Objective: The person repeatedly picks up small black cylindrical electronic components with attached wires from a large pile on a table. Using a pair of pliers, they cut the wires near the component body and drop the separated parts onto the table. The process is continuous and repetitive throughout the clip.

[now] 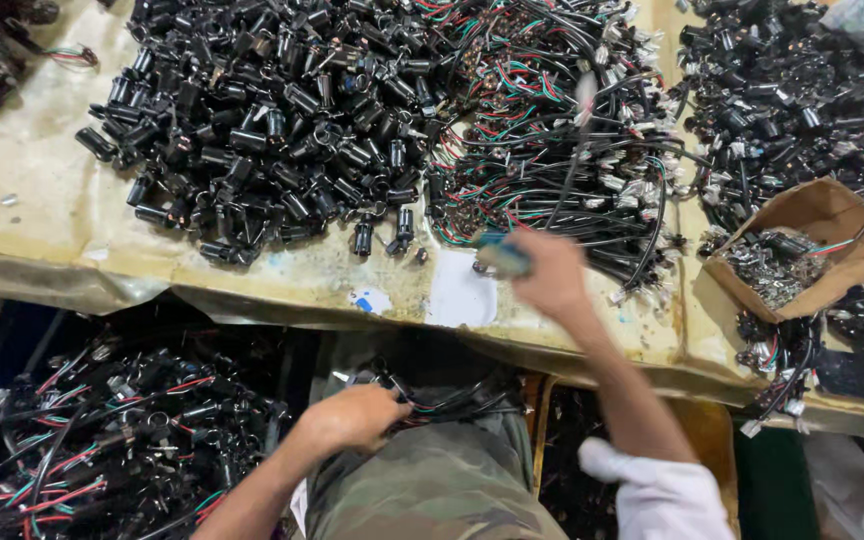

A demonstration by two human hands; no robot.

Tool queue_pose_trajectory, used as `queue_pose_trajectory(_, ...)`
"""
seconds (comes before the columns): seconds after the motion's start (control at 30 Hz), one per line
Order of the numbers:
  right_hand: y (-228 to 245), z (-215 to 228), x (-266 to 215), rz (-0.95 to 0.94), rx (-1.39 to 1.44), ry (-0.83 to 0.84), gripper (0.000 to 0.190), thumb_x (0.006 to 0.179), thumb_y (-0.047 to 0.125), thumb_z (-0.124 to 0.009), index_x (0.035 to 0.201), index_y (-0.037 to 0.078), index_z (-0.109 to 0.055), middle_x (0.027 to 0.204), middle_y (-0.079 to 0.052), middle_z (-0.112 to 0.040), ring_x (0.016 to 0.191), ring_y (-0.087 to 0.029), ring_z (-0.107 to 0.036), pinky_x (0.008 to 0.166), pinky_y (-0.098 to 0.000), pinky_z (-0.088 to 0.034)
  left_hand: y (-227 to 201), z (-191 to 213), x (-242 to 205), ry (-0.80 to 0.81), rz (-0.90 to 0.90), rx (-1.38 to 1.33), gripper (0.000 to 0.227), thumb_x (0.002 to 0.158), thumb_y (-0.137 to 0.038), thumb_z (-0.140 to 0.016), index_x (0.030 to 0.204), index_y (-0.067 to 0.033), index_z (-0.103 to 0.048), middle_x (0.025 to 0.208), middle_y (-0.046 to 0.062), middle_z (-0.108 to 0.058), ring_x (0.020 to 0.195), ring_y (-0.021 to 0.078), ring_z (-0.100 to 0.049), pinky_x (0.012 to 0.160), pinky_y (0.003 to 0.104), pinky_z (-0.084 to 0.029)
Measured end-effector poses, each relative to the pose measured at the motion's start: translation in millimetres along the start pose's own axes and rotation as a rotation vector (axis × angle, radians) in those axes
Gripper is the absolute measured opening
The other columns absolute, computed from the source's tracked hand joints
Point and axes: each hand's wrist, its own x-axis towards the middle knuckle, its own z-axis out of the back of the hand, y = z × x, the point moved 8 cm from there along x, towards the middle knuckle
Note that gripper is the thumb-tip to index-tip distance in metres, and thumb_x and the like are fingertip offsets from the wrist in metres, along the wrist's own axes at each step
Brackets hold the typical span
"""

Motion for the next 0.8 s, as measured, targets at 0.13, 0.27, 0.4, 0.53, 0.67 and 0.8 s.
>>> queue_pose_trajectory(0.13, -1.3, -57.6, -22.1, -0.109, -0.104, 0.039, 0.043, 0.067, 0.008, -0.077, 0.110, 0.013, -0.070, 0.102, -0.010, -0.070, 0.092, -0.036, -0.068, 0.075, -0.0455, -0.055, 14.8, 91.8, 4.2, -0.431, -0.077, -0.131, 0.023, 0.090, -0.023, -0.066, 0.108, -0.0086, -0.066, 0.097, 0.018, -0.070, 0.095, 0.0404, -0.066, 0.079, 0.052, -0.052)
queue_pose_trajectory(0.27, -1.7, -69.0, -43.6, -0.146, -0.097, -0.057, 0.041, 0.067, 0.006, -0.076, 0.107, 0.011, -0.068, 0.104, -0.010, -0.066, 0.087, -0.038, -0.067, 0.070, -0.0474, -0.053, 43.7, 172.0, 32.2, -0.994, 0.144, -0.088, 0.033, 0.094, -0.021, -0.061, 0.120, -0.0005, -0.061, 0.090, 0.022, -0.063, 0.079, 0.0411, -0.065, 0.064, 0.053, -0.051)
queue_pose_trajectory(0.4, 4.7, -63.9, -45.3, -0.156, -0.048, -0.145, 0.041, 0.068, 0.005, -0.075, 0.107, 0.013, -0.069, 0.104, -0.008, -0.066, 0.085, -0.037, -0.067, 0.067, -0.0472, -0.053, 66.8, 183.6, 80.3, -0.830, 0.200, 0.060, 0.015, 0.089, -0.018, -0.065, 0.096, -0.0047, -0.065, 0.096, 0.020, -0.064, 0.082, 0.0393, -0.067, 0.068, 0.052, -0.053)
queue_pose_trajectory(0.53, 13.0, -56.9, -44.1, -0.107, 0.016, -0.203, 0.038, 0.067, 0.008, -0.076, 0.104, 0.012, -0.069, 0.100, -0.008, -0.067, 0.084, -0.036, -0.068, 0.067, -0.0464, -0.054, 37.1, 218.2, 99.2, -0.791, 0.018, 0.132, 0.013, 0.083, -0.018, -0.066, 0.092, -0.0080, -0.067, 0.091, 0.015, -0.065, 0.084, 0.0378, -0.068, 0.071, 0.051, -0.054)
queue_pose_trajectory(0.67, 15.3, -50.9, -48.3, -0.105, 0.056, -0.261, 0.021, 0.082, 0.019, -0.080, 0.099, 0.012, -0.069, 0.096, -0.008, -0.068, 0.080, -0.036, -0.068, 0.065, -0.0464, -0.053, -45.8, 300.1, 157.2, -0.729, -0.311, 0.035, 0.045, 0.097, -0.018, -0.062, 0.142, -0.0205, -0.057, 0.122, 0.021, -0.058, 0.089, 0.0414, -0.068, 0.075, 0.051, -0.055)
queue_pose_trajectory(0.8, 19.1, -50.6, -37.1, -0.136, 0.056, -0.256, 0.018, 0.083, 0.021, -0.080, 0.095, 0.013, -0.069, 0.091, -0.008, -0.068, 0.078, -0.035, -0.068, 0.064, -0.0461, -0.053, -77.0, 373.3, 148.5, -1.313, -0.508, 0.240, 0.069, 0.089, 0.005, -0.053, 0.154, -0.0186, -0.049, 0.161, 0.019, -0.041, 0.145, 0.0368, -0.046, 0.115, 0.050, -0.042)
